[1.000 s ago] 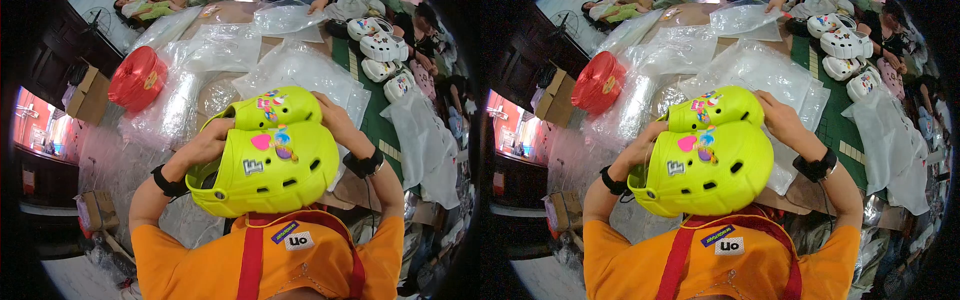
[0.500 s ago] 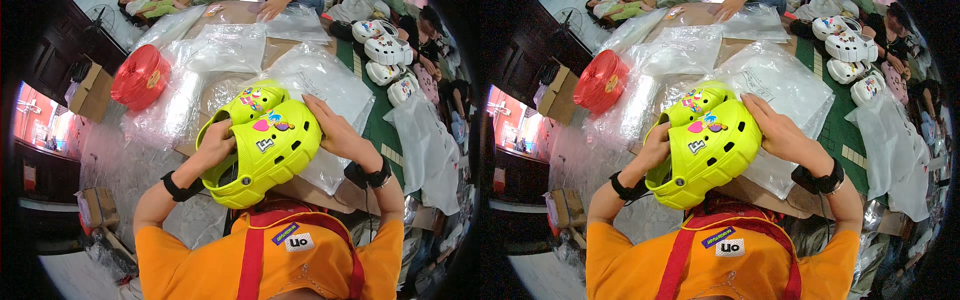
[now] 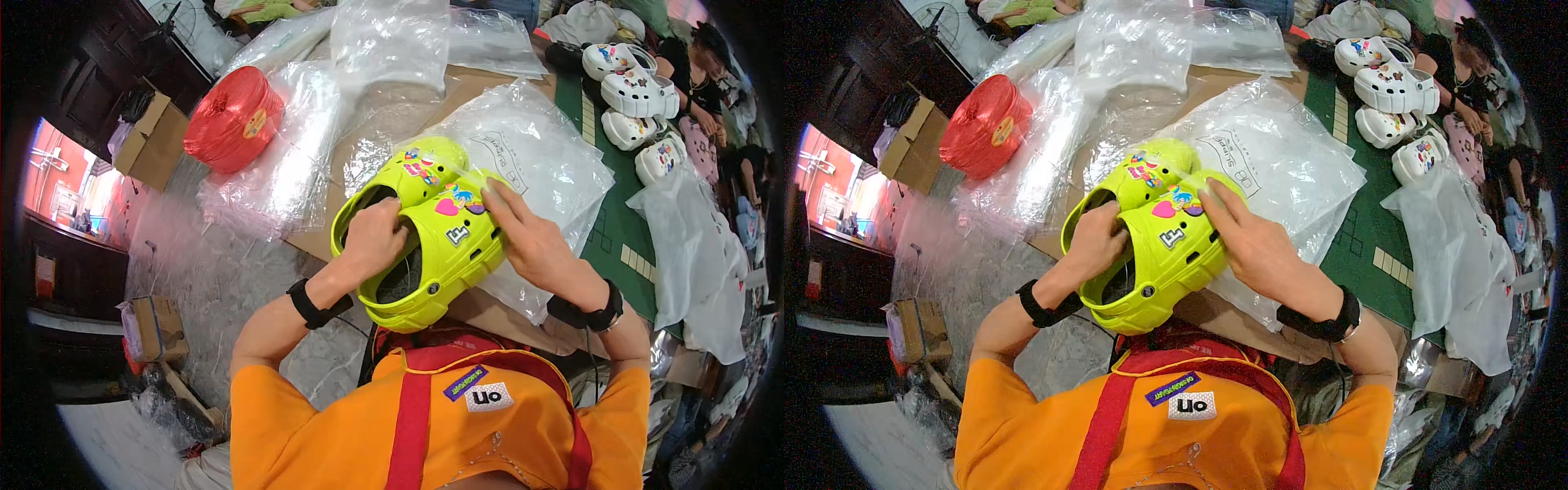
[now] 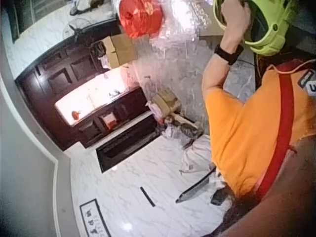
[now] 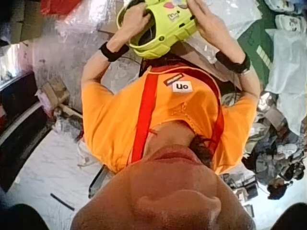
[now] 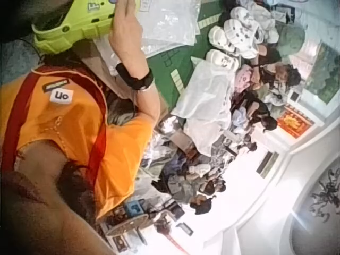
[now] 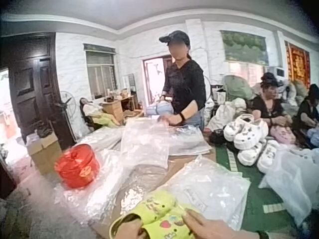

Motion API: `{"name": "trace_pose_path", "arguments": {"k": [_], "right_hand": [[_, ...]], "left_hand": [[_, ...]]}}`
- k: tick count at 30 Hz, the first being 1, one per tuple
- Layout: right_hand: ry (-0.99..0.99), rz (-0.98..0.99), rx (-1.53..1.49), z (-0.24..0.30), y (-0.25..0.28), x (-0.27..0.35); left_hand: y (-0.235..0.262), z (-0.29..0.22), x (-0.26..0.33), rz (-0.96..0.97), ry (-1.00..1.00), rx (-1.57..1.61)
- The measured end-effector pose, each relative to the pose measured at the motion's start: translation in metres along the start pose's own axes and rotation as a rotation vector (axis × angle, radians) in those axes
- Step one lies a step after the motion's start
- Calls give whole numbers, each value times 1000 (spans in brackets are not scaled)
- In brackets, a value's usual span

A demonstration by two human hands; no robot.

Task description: The recorder is packaging pairs of foam clogs into individual plastic bags and placing them into a larger transport bag.

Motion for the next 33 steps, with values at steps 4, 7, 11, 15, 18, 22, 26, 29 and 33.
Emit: {"name": "trace_pose_path", "arguments": {"k": [4,7,11,15,18,22,26,29,33], "right_hand": [[37,57,67,-6,-7,1],[101,94,64,-6,-12,4],[167,183,100,8,-22,4],[137,-196,51,10,-21,11],[-72,-180,-177,-8,-28,10],[-206,-218,-156,-36,-41,22],[-251,-166,-22,-36,-38,31],[-334,-90,-86,-37,-39,35],[-306,-274,-127,-31,-41,53]], "left_hand": [[-5,-18,4,36,-108,-116],[-6,-19,2,56,-156,-161],[-12,-4,-7,11,-102,-102],[-14,-3,-16,-98,21,-82],[-20,-10,-19,-140,87,-8],[-28,-27,-12,242,-77,-60],[7,-29,16,392,-415,-12],[42,-27,12,574,-392,134],[63,33,-45,205,203,383]]}}
Point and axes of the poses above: each hand's wrist, its own x-axis away from the middle knuckle, its own y-axis out of the back of the hand, z = x × y, the point moved 6 cm from there along -x, towards the middle knuckle, and after that the axes turned 7 degrees about z, right-handed, at the moved point
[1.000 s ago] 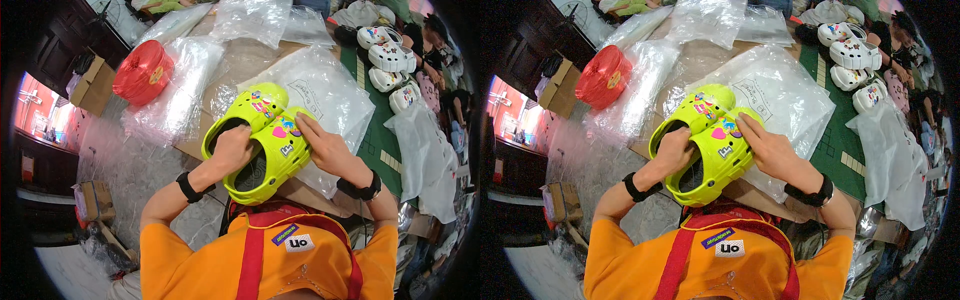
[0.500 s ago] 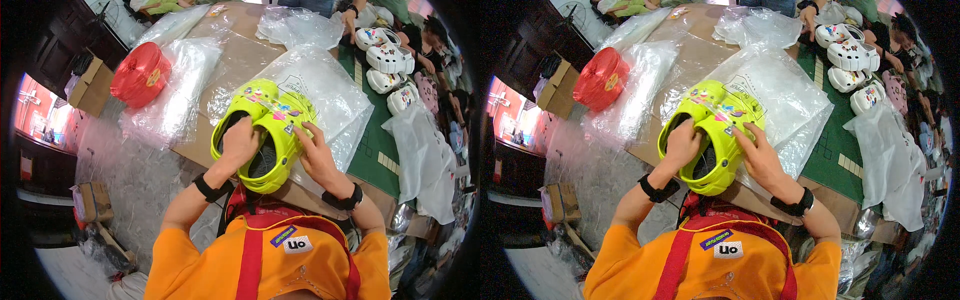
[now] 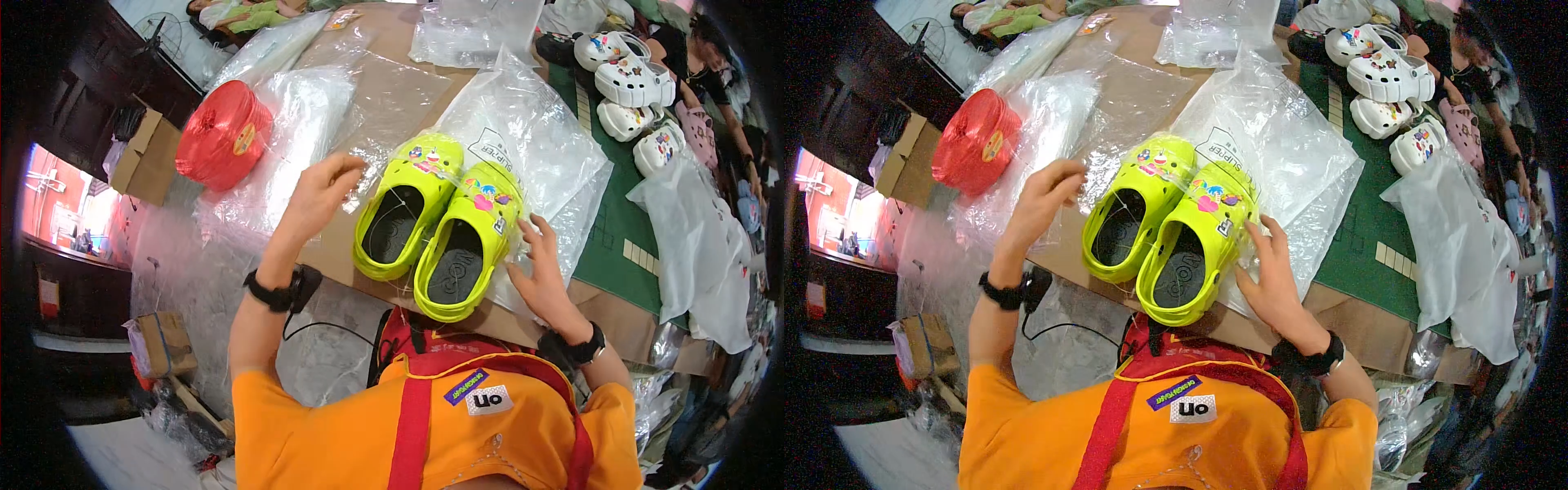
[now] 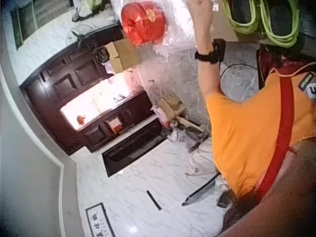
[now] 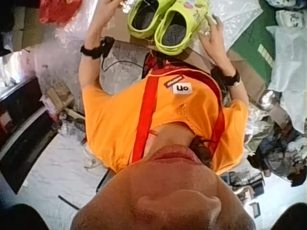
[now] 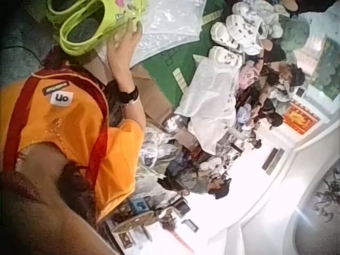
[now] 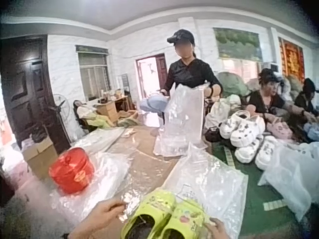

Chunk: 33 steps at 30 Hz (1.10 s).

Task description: The recorder is packaging pairs of foam clogs into individual plastic bags and placing them into a larger transport bag.

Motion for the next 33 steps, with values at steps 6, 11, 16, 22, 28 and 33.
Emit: {"name": "trace_pose_path", "arguments": {"k": [6,11,16,22,28,33], "right_hand": [[-581,21,-1152,-18,-37,44],[-735,53,-1588,-11,-55,28],[-586,-158,-1500,-26,-68,15],[-491,-195,-1704,-39,-44,37],[-694,-217,-1811,-52,-42,89],[-752,-210,-1609,-58,-34,98]], "left_hand": [[-30,53,-75,28,-238,2],[-44,71,-84,-126,-226,117],[-57,49,-49,-432,-183,81],[-80,14,-6,-485,-203,79],[-105,7,30,-491,-307,139],[-120,22,39,-459,-309,0]]}}
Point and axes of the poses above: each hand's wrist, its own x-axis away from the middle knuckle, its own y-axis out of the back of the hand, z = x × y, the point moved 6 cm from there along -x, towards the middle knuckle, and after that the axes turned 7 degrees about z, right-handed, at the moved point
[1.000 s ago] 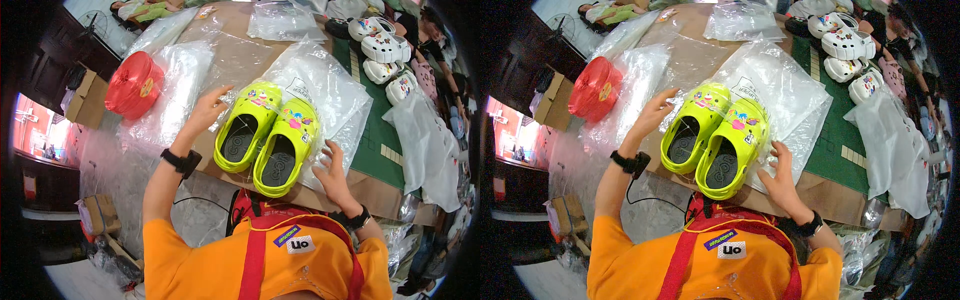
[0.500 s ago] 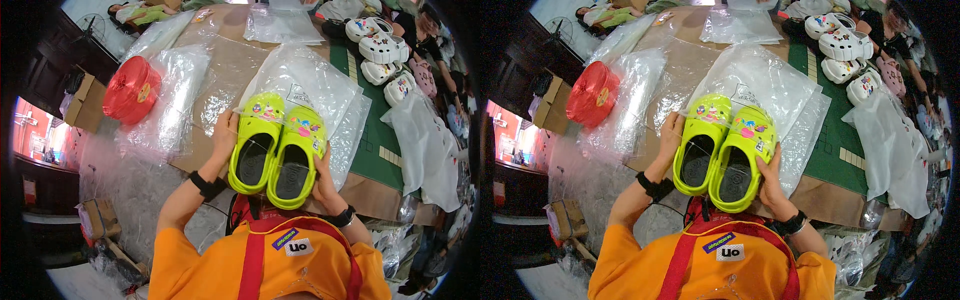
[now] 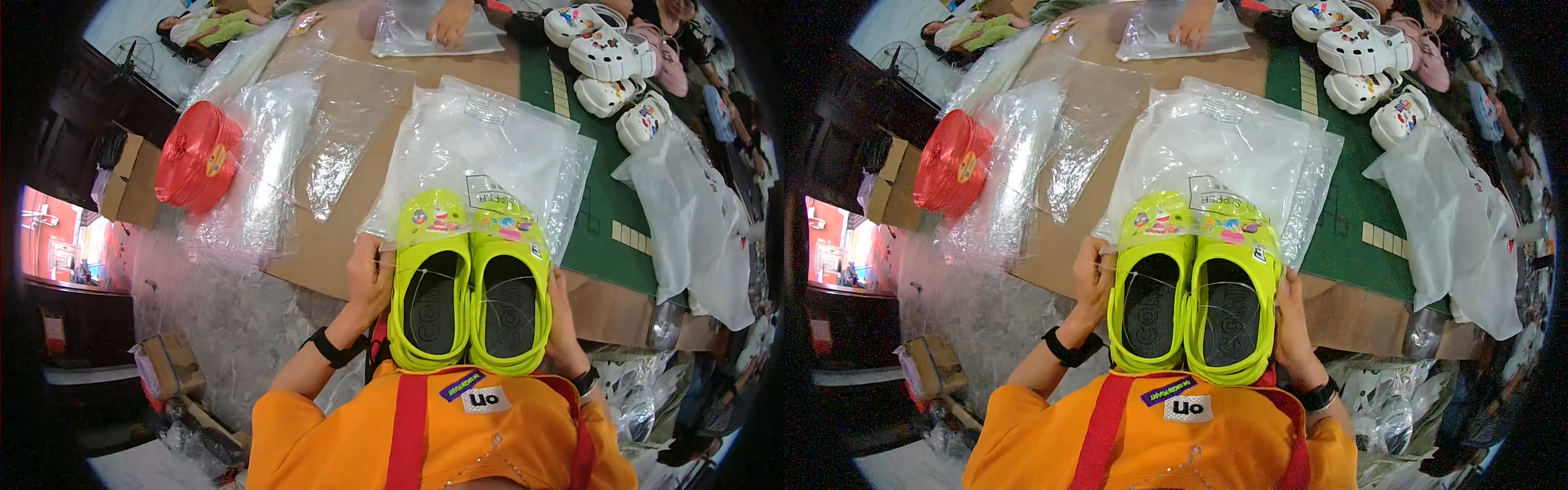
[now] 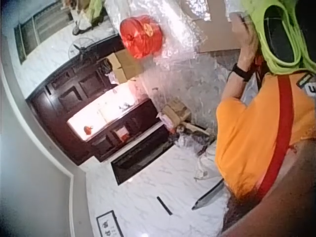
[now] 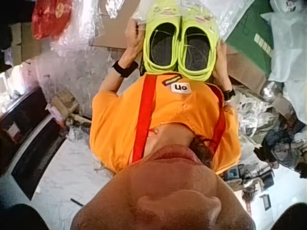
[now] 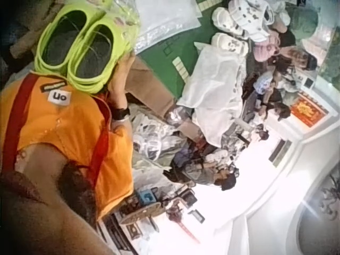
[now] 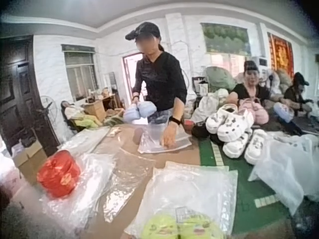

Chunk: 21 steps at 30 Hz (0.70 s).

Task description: The recorder is packaging pairs of foam clogs into individual plastic bags and placing them into a larger transport bag.

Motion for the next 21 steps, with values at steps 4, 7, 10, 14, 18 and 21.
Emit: {"name": "trace_pose_path", "arguments": {"k": [4,7,10,14,18,21], "right_hand": [[109,-44,137,24,8,-4],[114,-54,194,34,4,-5],[231,53,560,46,1,-3],[268,72,600,52,-1,-6],[281,-90,918,65,-20,1],[525,-185,1227,73,-27,5]], "left_hand": [[-2,-10,-10,66,56,54],[-6,-9,-12,137,84,3],[-5,-20,-9,118,-109,-26],[2,-17,0,114,-129,-30],[10,-12,10,70,-118,-38],[15,-13,20,100,-42,-24]]}}
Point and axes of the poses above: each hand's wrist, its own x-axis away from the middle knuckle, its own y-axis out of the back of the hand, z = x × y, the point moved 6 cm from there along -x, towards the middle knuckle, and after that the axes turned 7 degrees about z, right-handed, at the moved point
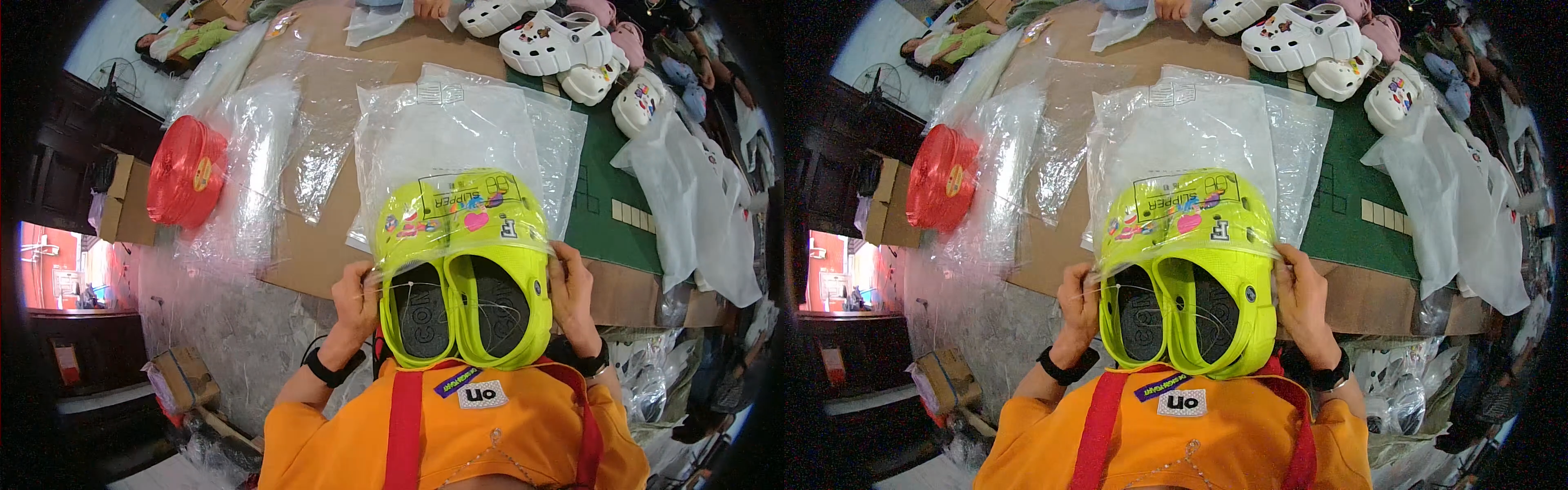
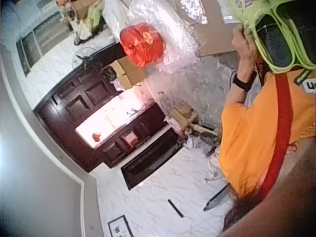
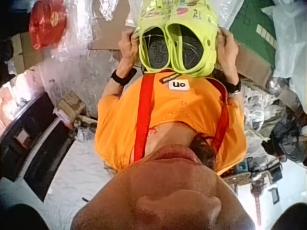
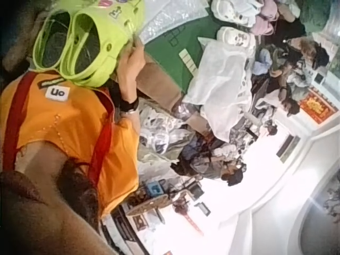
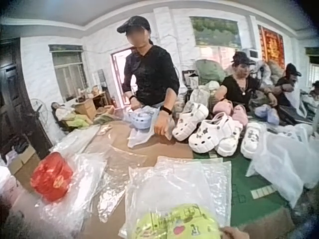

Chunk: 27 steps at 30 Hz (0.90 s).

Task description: The recorder is packaging pairs of foam clogs into individual plastic bags and placing them into a larger transport bag.

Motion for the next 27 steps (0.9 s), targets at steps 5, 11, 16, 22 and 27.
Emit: {"name": "trace_pose_path", "arguments": {"k": [5,11,16,22,27], "right_hand": [[392,-97,358,31,13,14],[580,-41,479,43,15,40],[269,7,13,7,1,63],[-35,6,-383,-16,-5,72],[25,-40,-326,35,41,-3]], "left_hand": [[7,-3,20,23,16,-22],[5,5,57,104,-20,5],[-7,1,69,127,99,127],[-20,15,68,16,491,625],[22,-35,-15,92,-60,233]]}}
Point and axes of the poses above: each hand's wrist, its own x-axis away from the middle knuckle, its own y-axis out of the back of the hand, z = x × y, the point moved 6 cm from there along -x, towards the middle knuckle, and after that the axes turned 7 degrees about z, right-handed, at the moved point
